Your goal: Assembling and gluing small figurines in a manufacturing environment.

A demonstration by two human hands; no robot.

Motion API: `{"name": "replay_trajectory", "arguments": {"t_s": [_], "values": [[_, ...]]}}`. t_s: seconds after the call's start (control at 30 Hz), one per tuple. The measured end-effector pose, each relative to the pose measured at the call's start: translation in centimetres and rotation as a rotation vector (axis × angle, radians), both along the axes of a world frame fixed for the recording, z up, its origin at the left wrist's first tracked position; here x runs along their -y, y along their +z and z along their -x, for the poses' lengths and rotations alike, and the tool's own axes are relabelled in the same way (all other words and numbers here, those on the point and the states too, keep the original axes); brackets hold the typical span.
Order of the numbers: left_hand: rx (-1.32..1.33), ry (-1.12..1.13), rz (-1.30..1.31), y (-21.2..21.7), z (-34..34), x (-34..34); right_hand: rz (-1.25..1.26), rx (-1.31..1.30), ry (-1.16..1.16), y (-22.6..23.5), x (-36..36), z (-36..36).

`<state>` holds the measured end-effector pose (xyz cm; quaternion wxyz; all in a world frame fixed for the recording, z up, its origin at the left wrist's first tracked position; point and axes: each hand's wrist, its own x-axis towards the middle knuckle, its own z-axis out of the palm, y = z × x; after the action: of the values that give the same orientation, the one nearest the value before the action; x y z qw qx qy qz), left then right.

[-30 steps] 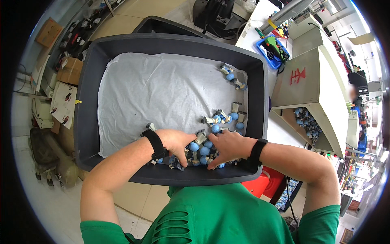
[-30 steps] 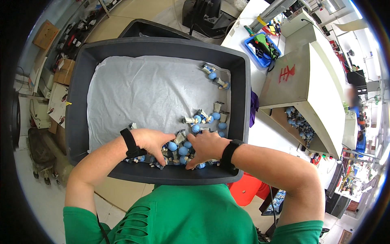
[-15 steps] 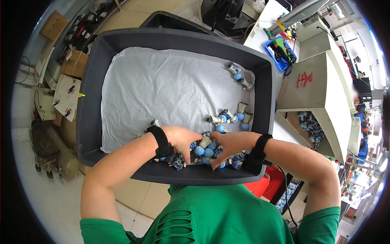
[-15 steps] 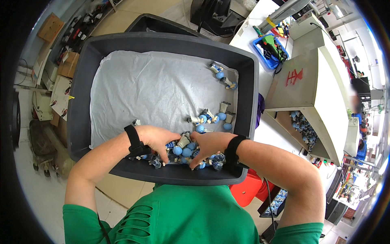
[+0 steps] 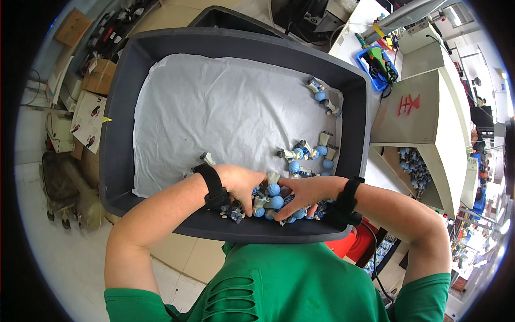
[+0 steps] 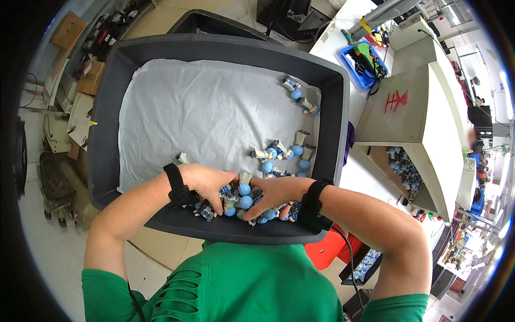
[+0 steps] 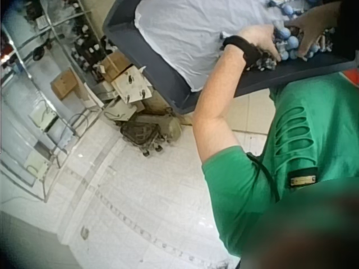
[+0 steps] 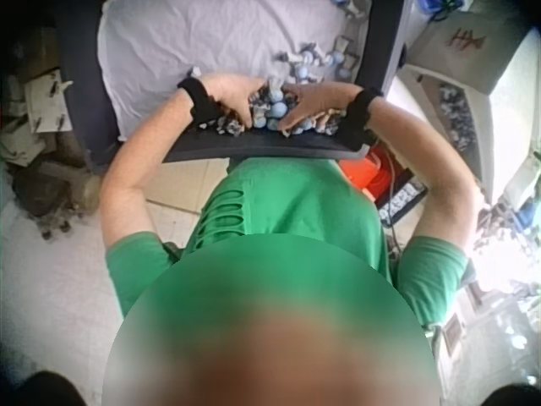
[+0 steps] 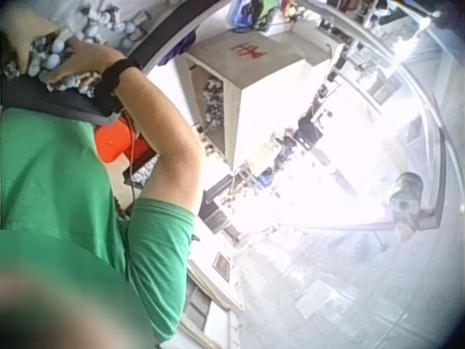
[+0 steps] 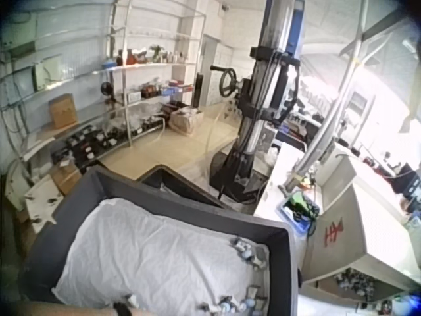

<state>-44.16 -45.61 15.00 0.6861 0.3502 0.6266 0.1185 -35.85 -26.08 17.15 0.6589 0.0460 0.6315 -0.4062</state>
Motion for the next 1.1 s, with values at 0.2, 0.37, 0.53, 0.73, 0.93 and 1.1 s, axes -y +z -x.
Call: {"name": "replay_trajectory", "arguments": {"t_s": [0.2,0.37,0.53,0.73,0.93,1.1], "values": [[0.178,-0.014,0.055,0.5,0.6,-0.2,0.116,0.211,-0.087,-0.9,0.7,0.4],[0.224,0.099,0.084,0.5,0.6,0.3,0.077,0.216,-0.328,0.9,1.5,-0.8],[0.28,0.111,0.091,1.0,0.9,0.1,0.116,0.269,-0.472,1.0,1.9,-1.3],[0.262,0.113,0.156,1.1,0.7,0.5,0.073,0.179,-0.547,1.5,2.6,-2.6],[0.205,0.089,0.198,1.5,0.8,0.4,0.158,0.234,-0.534,0.3,2.8,-2.8],[0.353,0.241,0.218,1.0,1.0,1.1,0.2,0.272,-0.635,0.4,2.8,-3.5]]}}
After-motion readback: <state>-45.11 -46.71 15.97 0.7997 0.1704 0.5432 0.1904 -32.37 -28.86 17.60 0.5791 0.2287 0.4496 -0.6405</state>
